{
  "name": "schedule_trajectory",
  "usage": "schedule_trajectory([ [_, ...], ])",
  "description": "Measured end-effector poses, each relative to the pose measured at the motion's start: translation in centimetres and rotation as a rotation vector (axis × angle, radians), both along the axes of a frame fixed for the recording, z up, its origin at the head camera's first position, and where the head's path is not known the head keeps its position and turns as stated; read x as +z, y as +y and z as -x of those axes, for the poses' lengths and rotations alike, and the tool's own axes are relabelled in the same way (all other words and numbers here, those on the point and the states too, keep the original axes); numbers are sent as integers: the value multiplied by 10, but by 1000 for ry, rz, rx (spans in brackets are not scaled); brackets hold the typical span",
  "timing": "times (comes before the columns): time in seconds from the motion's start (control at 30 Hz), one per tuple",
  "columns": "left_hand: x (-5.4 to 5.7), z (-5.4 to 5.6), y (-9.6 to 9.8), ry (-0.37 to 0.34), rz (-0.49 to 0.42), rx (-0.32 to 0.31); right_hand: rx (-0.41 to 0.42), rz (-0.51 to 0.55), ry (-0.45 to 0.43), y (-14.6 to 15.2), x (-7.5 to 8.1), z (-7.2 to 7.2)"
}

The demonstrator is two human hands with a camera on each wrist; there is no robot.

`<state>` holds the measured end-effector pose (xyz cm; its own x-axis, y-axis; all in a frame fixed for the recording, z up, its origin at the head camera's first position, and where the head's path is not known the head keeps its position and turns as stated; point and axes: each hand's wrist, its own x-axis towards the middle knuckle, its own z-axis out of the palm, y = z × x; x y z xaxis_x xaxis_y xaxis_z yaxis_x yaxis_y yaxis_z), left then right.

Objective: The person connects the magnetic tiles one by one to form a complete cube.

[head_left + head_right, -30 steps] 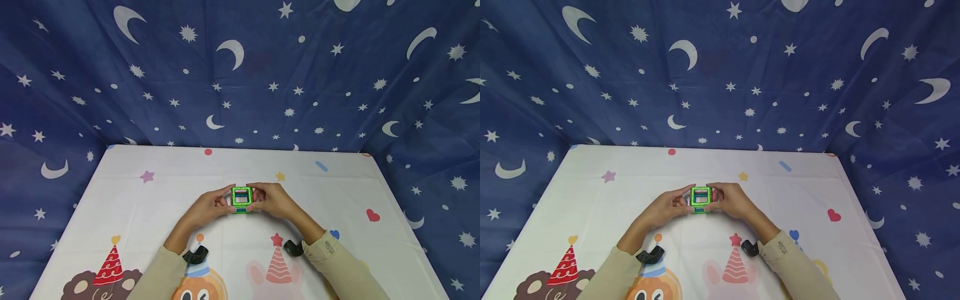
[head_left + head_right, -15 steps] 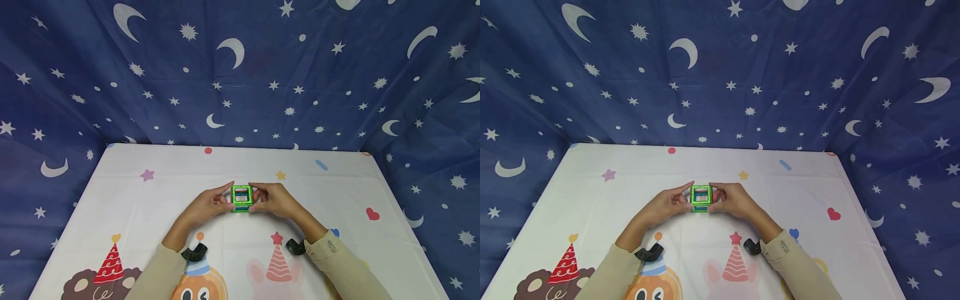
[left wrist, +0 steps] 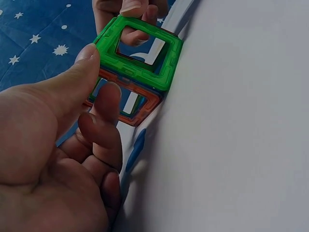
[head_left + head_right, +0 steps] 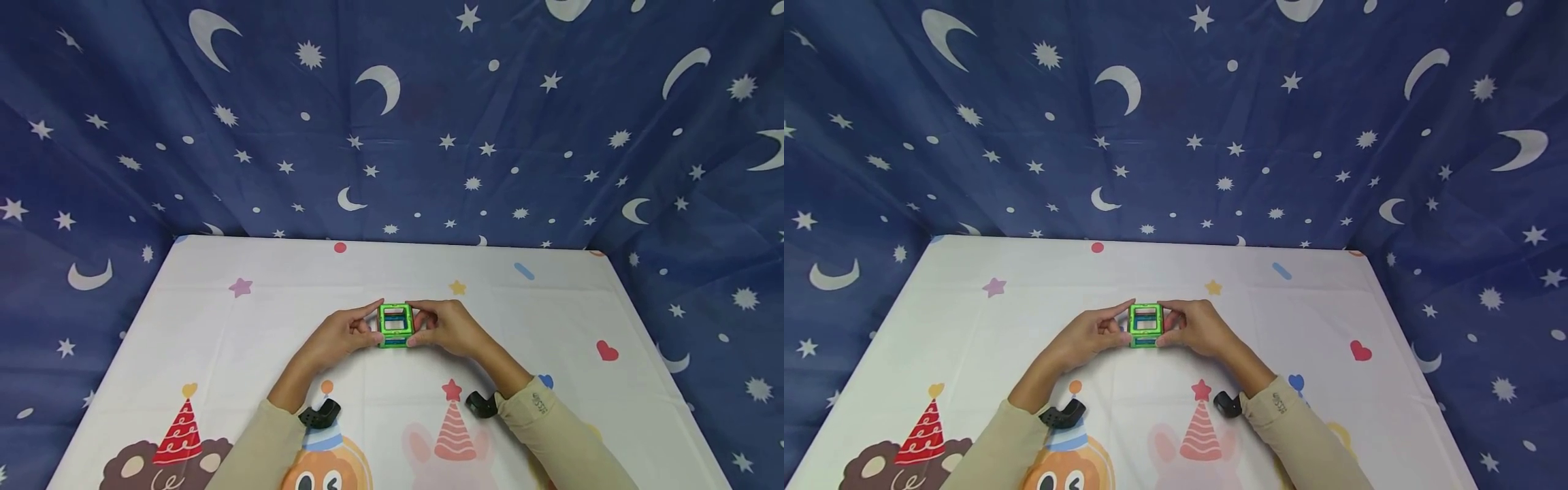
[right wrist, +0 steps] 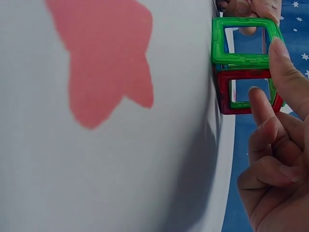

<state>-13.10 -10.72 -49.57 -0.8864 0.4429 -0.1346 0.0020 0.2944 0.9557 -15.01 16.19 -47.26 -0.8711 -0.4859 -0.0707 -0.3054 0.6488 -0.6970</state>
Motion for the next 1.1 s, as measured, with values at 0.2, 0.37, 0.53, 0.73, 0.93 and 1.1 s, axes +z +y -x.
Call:
schedule_trajectory([
  [0.2,1,-2,2,-3,35,13,-22,4,-1,3,-4,-1],
  [0.37,5,-2,4,9,50,30,-24,13,4,6,-6,2],
  [0.53,7,0,5,13,66,37,-31,24,-1,7,-8,6],
  [0.73,3,-1,4,-10,53,22,-17,30,-19,8,-12,5],
  [0.93,1,1,4,-18,-2,1,0,31,10,12,-10,5],
  [1.1,11,-3,-3,14,100,64,-21,50,-8,19,-3,2],
])
